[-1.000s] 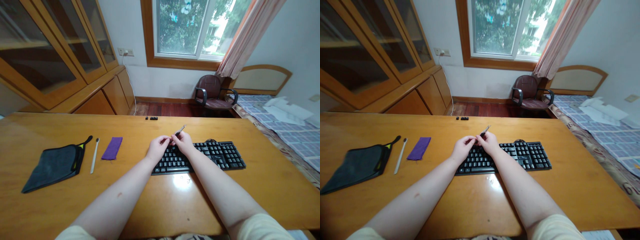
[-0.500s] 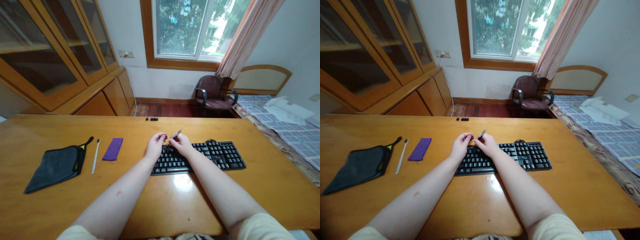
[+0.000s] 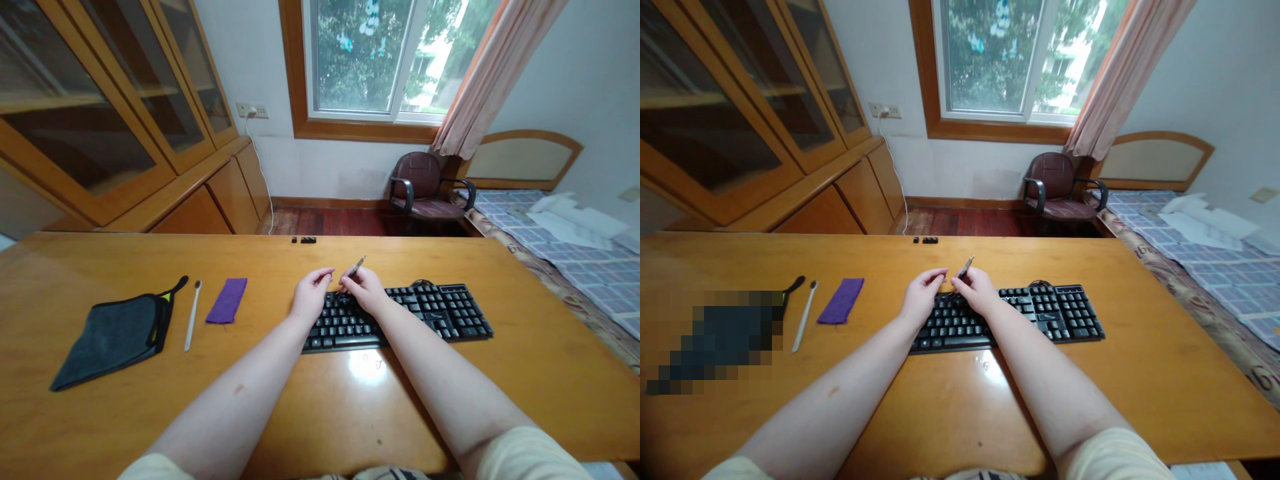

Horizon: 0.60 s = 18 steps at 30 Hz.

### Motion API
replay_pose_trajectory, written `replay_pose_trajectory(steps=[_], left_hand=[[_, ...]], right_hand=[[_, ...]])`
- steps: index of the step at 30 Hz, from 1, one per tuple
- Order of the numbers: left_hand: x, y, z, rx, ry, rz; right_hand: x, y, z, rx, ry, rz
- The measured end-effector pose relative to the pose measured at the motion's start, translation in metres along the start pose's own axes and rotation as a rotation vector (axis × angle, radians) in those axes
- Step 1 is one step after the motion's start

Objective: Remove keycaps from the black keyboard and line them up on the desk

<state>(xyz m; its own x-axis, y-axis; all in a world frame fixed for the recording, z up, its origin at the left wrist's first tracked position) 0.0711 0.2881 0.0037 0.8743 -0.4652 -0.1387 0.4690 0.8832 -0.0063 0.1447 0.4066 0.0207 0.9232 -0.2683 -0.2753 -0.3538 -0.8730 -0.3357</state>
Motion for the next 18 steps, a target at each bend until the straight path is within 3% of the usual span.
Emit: replay_pose_trajectory(steps=[5, 10, 14, 18], left_hand=[[0.003, 0.0, -0.002, 0.015, -0.032, 0.007], [-0.002, 0.002, 0.015, 0.085, -0.044, -0.015], [-0.049, -0.007, 0.046, -0.041, 0.066, -0.006], [-0.114, -0.027, 0.081, -0.34, 0.323, 0.14]], right_hand=[[0.0, -0.002, 0.0, -0.022, 0.014, 0.023], [0.001, -0.004, 0.0, -0.074, 0.028, 0.041], [0.002, -0.003, 0.003, -0.082, 0.027, 0.044], [0.002, -0.004, 0.005, -0.036, 0.025, 0.049]])
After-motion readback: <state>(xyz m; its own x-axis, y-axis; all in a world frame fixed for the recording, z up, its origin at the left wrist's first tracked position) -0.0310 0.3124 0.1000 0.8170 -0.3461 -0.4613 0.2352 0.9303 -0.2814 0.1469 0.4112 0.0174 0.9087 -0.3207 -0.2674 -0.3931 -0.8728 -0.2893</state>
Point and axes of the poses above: each hand's wrist, its own x-axis away from the middle knuckle, its own y-axis out of the palm, z = x × y, the point moved 8 cm from there along -x, towards the middle knuckle, and after that the axes turned 1 degree about y, right-handed, at the moved point
